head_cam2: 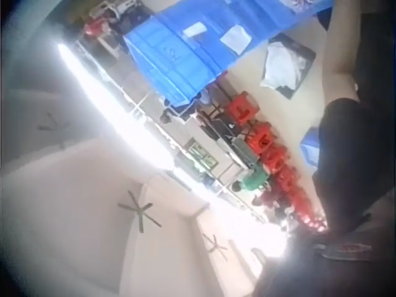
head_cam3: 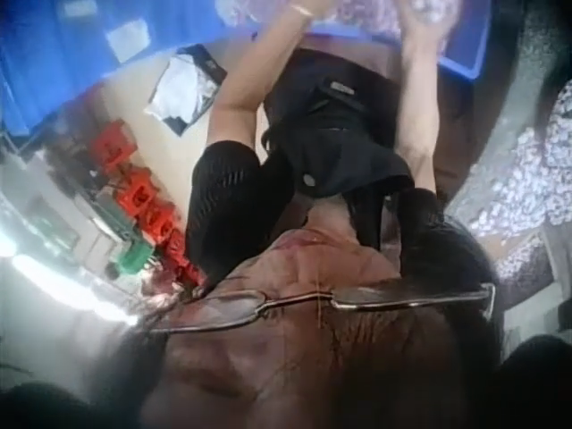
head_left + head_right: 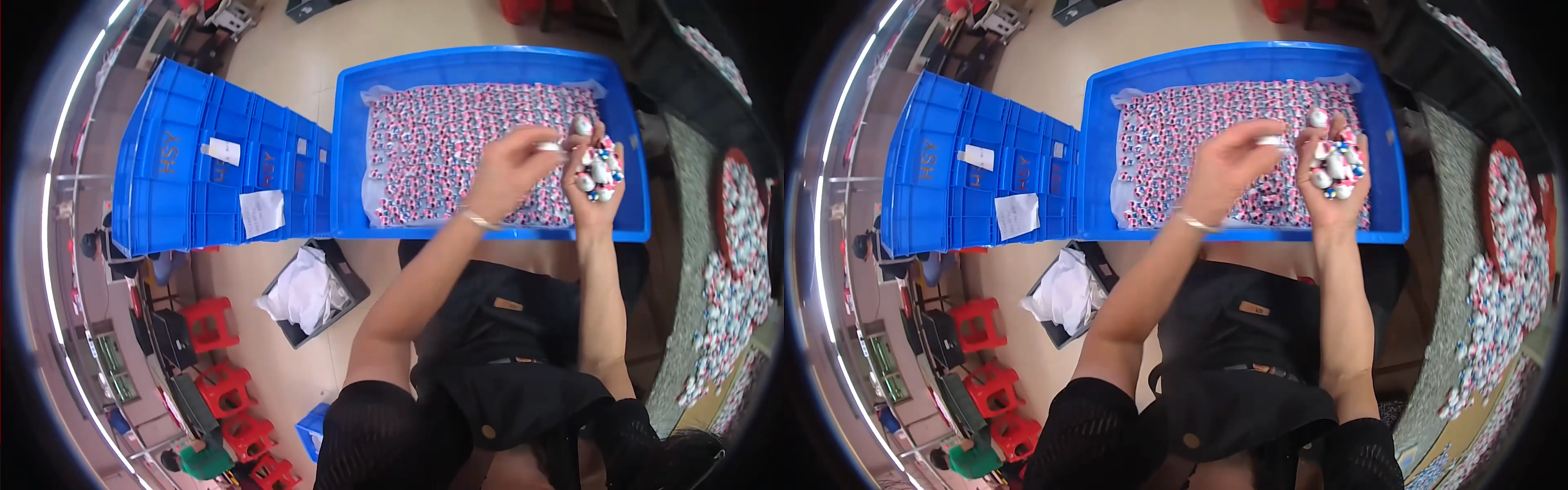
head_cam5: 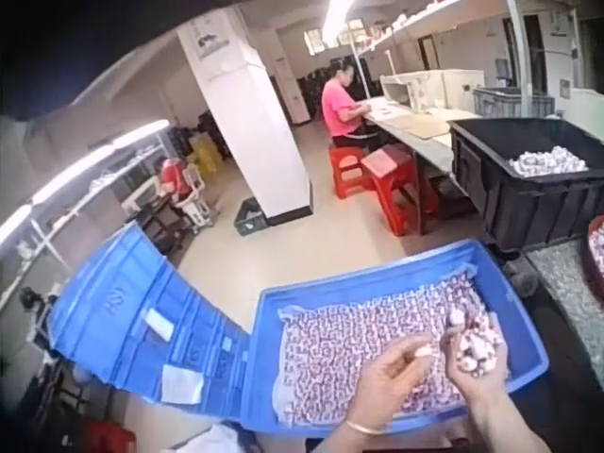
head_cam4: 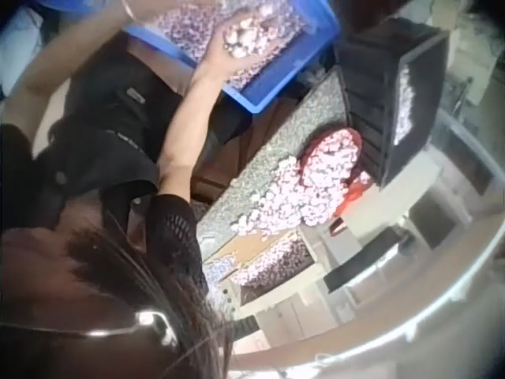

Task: Sorting small toy figurines and packing them into a plastic bin lined with paper.

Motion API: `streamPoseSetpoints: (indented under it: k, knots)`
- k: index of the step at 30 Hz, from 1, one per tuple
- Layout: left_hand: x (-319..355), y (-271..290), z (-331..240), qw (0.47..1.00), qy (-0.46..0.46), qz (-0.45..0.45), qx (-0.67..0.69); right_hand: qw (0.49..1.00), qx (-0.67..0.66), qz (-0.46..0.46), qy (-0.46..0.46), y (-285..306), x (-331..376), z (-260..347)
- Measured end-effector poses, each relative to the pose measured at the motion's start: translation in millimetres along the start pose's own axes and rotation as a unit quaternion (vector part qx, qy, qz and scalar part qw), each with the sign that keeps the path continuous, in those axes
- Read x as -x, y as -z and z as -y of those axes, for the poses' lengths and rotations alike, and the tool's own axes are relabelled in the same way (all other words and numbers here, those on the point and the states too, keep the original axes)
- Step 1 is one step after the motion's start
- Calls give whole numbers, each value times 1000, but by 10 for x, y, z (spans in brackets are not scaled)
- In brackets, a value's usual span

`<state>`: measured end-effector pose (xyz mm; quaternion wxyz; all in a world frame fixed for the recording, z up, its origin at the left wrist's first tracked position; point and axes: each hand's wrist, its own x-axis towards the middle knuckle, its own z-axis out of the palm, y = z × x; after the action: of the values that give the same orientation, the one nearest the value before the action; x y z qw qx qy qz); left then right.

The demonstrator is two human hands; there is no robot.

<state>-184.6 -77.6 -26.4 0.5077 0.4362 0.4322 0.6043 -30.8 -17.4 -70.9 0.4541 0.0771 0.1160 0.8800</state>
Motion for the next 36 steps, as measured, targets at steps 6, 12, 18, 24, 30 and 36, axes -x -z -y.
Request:
streamPoseSetpoints:
  k: [6,12,18,24,30,36]
  knots:
    - [391,1805,342,976,133,-173,-5,981,-21,-138,-136,437,-521,-795]
    - [583,2499,521,940,246,-214,-98,955,-8,-207,-211,803,-702,-963]
    - [560,2746,650,861,310,-162,-369,934,29,-279,-222,988,-710,-972]
    - [594,2866,760,780,247,-46,-573,908,52,-348,-226,1096,-689,-1028]
    - [496,2761,919,642,228,53,-730,908,29,-355,-221,1155,-699,-1044]
    - [464,2803,919,590,231,61,-771,909,10,-340,-242,1155,-736,-1106]
